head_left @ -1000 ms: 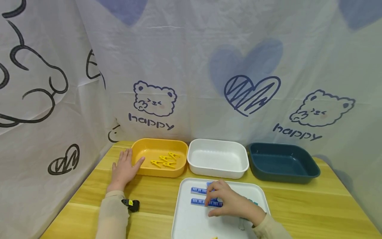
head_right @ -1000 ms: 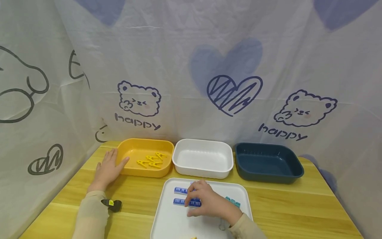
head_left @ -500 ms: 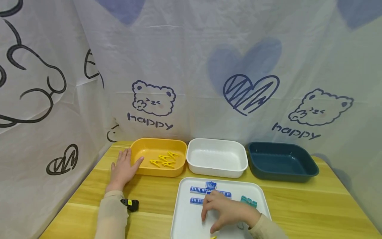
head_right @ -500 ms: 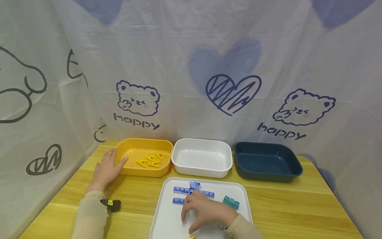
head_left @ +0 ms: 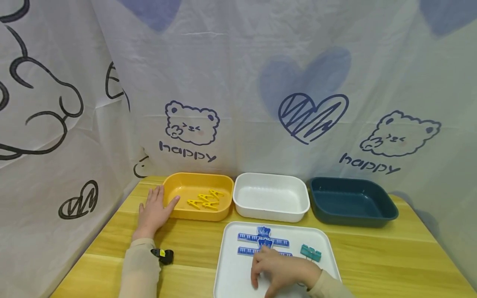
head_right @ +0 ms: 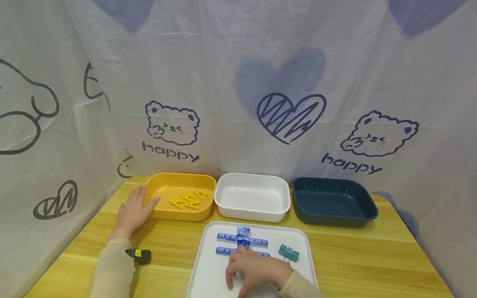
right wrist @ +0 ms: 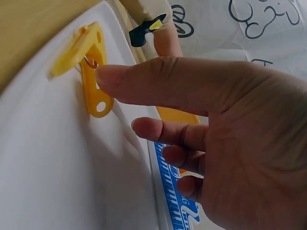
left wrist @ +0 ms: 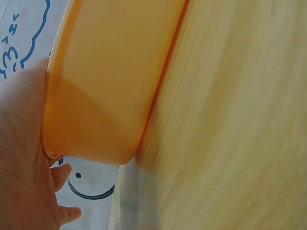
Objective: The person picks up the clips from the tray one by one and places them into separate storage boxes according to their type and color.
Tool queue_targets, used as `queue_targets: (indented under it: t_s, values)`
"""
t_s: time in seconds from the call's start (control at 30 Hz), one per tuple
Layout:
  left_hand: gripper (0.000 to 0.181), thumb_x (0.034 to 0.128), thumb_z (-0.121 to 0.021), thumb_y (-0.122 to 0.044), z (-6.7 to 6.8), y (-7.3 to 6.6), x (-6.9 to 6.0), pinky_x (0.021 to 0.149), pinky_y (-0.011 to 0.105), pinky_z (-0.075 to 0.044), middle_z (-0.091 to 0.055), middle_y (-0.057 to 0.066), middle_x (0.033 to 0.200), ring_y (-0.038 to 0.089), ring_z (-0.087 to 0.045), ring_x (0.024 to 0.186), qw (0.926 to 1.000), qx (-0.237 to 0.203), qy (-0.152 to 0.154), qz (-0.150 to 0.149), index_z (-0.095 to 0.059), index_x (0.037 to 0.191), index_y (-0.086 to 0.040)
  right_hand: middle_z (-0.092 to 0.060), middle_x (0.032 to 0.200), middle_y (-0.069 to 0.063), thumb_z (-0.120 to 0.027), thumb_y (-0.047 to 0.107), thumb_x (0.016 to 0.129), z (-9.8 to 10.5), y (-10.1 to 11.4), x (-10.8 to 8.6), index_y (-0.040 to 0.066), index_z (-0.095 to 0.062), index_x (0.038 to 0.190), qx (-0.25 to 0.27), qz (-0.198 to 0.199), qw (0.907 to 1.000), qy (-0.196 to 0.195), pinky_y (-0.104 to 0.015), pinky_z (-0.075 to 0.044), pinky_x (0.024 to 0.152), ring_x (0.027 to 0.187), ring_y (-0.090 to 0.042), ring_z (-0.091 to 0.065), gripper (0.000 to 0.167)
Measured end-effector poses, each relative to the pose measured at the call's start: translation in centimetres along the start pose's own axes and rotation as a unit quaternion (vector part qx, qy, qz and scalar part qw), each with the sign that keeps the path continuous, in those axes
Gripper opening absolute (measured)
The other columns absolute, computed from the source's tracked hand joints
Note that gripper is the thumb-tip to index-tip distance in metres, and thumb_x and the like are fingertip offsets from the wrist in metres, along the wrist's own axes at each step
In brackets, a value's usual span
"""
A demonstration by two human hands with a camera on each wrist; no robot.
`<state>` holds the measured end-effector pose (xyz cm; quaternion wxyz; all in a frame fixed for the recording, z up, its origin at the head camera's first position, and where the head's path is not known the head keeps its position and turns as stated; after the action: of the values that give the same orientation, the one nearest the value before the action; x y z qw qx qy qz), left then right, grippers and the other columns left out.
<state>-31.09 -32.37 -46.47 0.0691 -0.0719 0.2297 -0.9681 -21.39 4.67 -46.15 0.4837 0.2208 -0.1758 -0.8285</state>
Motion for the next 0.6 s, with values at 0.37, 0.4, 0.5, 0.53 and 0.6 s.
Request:
queue_targets:
  t_s: [0.37, 0.4, 0.5, 0.53, 0.6]
  values:
    - [0.100, 0.0925, -0.027, -0.075, 0.02, 0.09, 0.02, 0.112, 0.075, -0.002, -0.008, 0.026, 0.162, 0.046, -0.001, 0.150, 1.0000, 0.000, 0.000, 0.002, -0.006, 0.156, -0.001, -0.049, 0.092, 0.019, -0.081, 0.027, 0.076, 0.26, -0.06, 0.11, 0.029, -0.069, 0.082, 0.000, -0.016, 0.9998, -0.015, -0.017, -0.031, 0.082, 0.094, 0.001, -0.034, 0.014]
    - [0.100, 0.0924, -0.026, -0.075, 0.02, 0.10, 0.02, 0.112, 0.075, -0.002, -0.008, 0.025, 0.162, 0.046, -0.001, 0.150, 1.0000, 0.000, 0.000, 0.003, -0.006, 0.156, -0.001, -0.048, 0.091, 0.019, -0.081, 0.026, 0.076, 0.30, -0.05, 0.13, 0.028, -0.069, 0.081, -0.002, -0.015, 0.9997, -0.018, -0.017, -0.031, 0.082, 0.094, 0.001, -0.034, 0.013]
    - [0.100, 0.0925, -0.027, -0.075, 0.01, 0.10, 0.03, 0.112, 0.074, -0.002, -0.008, 0.025, 0.162, 0.046, 0.000, 0.150, 1.0000, -0.002, 0.001, 0.004, -0.006, 0.156, -0.001, -0.047, 0.090, 0.018, -0.081, 0.024, 0.076, 0.34, -0.11, 0.18, 0.028, -0.070, 0.079, -0.009, -0.013, 0.9996, -0.025, -0.016, -0.031, 0.080, 0.092, 0.001, -0.034, 0.012]
    - [0.100, 0.0925, -0.027, -0.075, -0.01, 0.09, 0.04, 0.112, 0.074, -0.002, -0.007, 0.025, 0.162, 0.045, 0.000, 0.150, 1.0000, -0.002, 0.002, 0.005, -0.006, 0.156, -0.001, -0.047, 0.090, 0.018, -0.081, 0.022, 0.076, 0.33, -0.16, 0.19, 0.028, -0.070, 0.078, -0.007, -0.014, 0.9996, -0.025, -0.016, -0.031, 0.080, 0.092, 0.001, -0.034, 0.013]
    - [0.100, 0.0925, -0.027, -0.075, -0.03, 0.06, 0.04, 0.112, 0.074, -0.002, -0.008, 0.025, 0.162, 0.045, 0.000, 0.150, 1.0000, -0.002, 0.002, 0.004, -0.006, 0.156, -0.001, -0.047, 0.090, 0.018, -0.081, 0.020, 0.074, 0.31, -0.23, 0.17, 0.028, -0.070, 0.078, -0.010, -0.012, 0.9995, -0.028, -0.015, -0.031, 0.079, 0.091, 0.001, -0.033, 0.014]
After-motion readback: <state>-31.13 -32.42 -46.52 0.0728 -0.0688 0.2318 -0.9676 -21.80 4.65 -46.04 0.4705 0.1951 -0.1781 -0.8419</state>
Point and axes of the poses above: each hand's wrist, its own x-axis towards the middle knuckle, its own z-axis out of the back of the hand, y = z × x, the point moved 5 cm from there along x, towards the middle knuckle
